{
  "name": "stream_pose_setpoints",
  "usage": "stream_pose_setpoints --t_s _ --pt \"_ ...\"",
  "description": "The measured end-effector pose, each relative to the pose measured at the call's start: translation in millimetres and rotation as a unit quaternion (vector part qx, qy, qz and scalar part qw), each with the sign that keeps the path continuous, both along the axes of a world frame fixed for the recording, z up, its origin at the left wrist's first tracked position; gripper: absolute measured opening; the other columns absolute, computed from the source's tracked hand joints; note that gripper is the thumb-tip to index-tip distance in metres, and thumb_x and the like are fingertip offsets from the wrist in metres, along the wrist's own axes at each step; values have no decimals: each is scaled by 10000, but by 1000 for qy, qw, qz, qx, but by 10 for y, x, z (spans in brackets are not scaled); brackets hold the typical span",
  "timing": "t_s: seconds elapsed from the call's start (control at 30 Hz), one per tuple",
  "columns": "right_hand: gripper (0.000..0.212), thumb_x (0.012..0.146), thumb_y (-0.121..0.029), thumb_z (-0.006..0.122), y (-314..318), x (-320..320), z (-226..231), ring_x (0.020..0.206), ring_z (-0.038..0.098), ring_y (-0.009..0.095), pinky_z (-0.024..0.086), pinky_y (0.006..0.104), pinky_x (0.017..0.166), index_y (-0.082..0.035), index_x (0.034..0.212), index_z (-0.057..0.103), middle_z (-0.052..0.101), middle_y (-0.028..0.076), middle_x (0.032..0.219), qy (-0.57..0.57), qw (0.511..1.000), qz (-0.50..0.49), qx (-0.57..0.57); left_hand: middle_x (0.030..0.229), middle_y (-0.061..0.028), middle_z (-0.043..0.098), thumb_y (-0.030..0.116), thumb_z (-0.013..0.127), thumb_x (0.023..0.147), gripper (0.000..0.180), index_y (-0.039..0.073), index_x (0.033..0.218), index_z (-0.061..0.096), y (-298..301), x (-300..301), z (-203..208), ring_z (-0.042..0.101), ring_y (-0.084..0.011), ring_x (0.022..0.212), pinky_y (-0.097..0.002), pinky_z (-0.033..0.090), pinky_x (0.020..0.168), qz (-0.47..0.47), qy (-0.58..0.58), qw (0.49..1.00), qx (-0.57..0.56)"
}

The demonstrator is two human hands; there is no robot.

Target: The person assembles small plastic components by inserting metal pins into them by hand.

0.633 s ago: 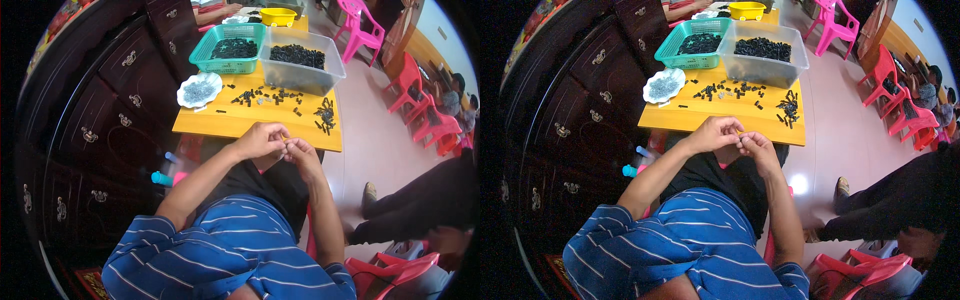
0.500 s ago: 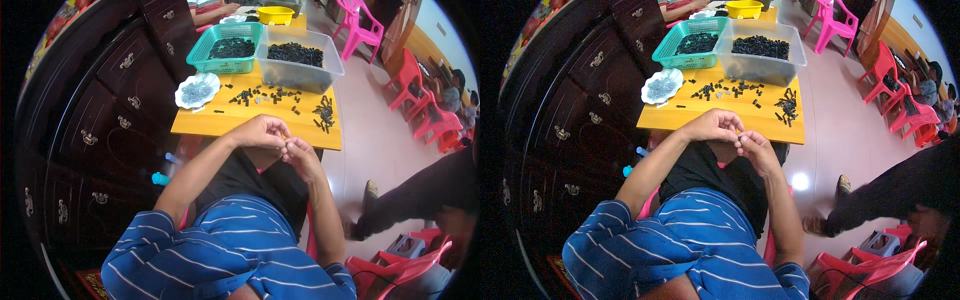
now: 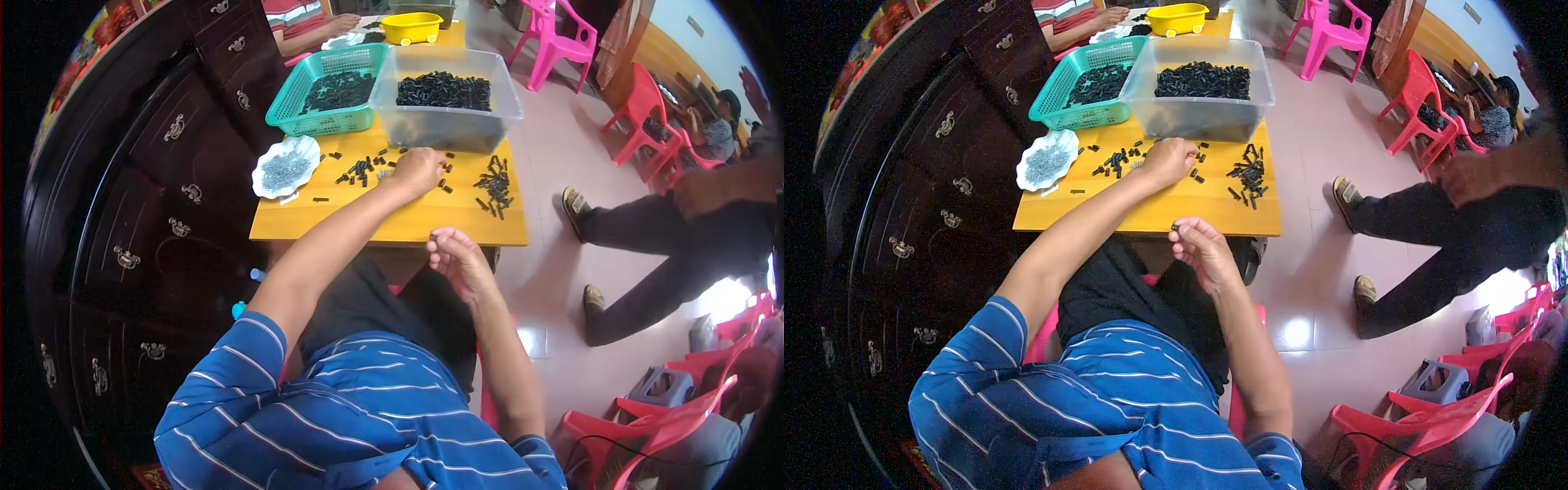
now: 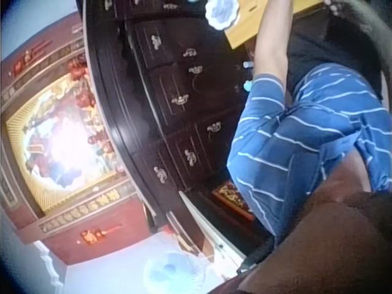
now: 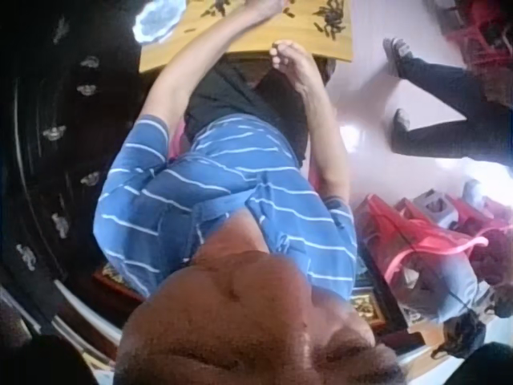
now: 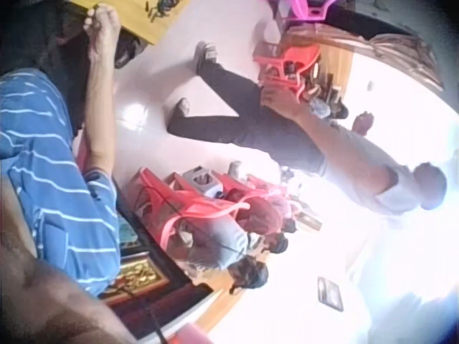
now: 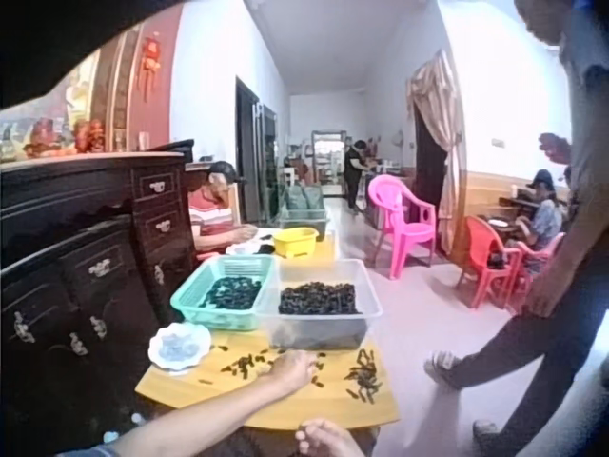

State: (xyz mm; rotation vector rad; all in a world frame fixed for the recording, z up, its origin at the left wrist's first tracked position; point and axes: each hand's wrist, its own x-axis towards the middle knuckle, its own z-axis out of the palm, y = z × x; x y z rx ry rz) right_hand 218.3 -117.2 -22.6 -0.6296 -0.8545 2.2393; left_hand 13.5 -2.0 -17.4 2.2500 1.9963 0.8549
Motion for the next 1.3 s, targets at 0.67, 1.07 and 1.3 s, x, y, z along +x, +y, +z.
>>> stream_pose_setpoints --t_s 0.67,1.07,1.3 --pt "130 938 -180 631 5 -10 15 729 615 83 505 239 722 -99 1039 633 669 7 877 -10 1000 5 -2 861 -144 669 176 648 813 97 86 799 684 105 80 -45 661 -348 828 -482 531 720 -5 23 1000 17" --pt "109 947 -165 615 -16 -29 32 724 616 85 507 234 716 -89 1023 635 670 11 872 -22 1000 1 0 838 -145 658 95 608 813 73 72 836 673 -17 49 -25 647 -363 792 -476 520 718 28 27 998 39" --pt "113 949 -181 614 -45 -57 25 736 617 96 504 235 721 -79 996 630 660 12 852 -23 999 12 18 823 -113 650 38 572 855 118 -4 932 651 -909 227 487 633 -216 694 -324 496 631 -91 -187 975 84"
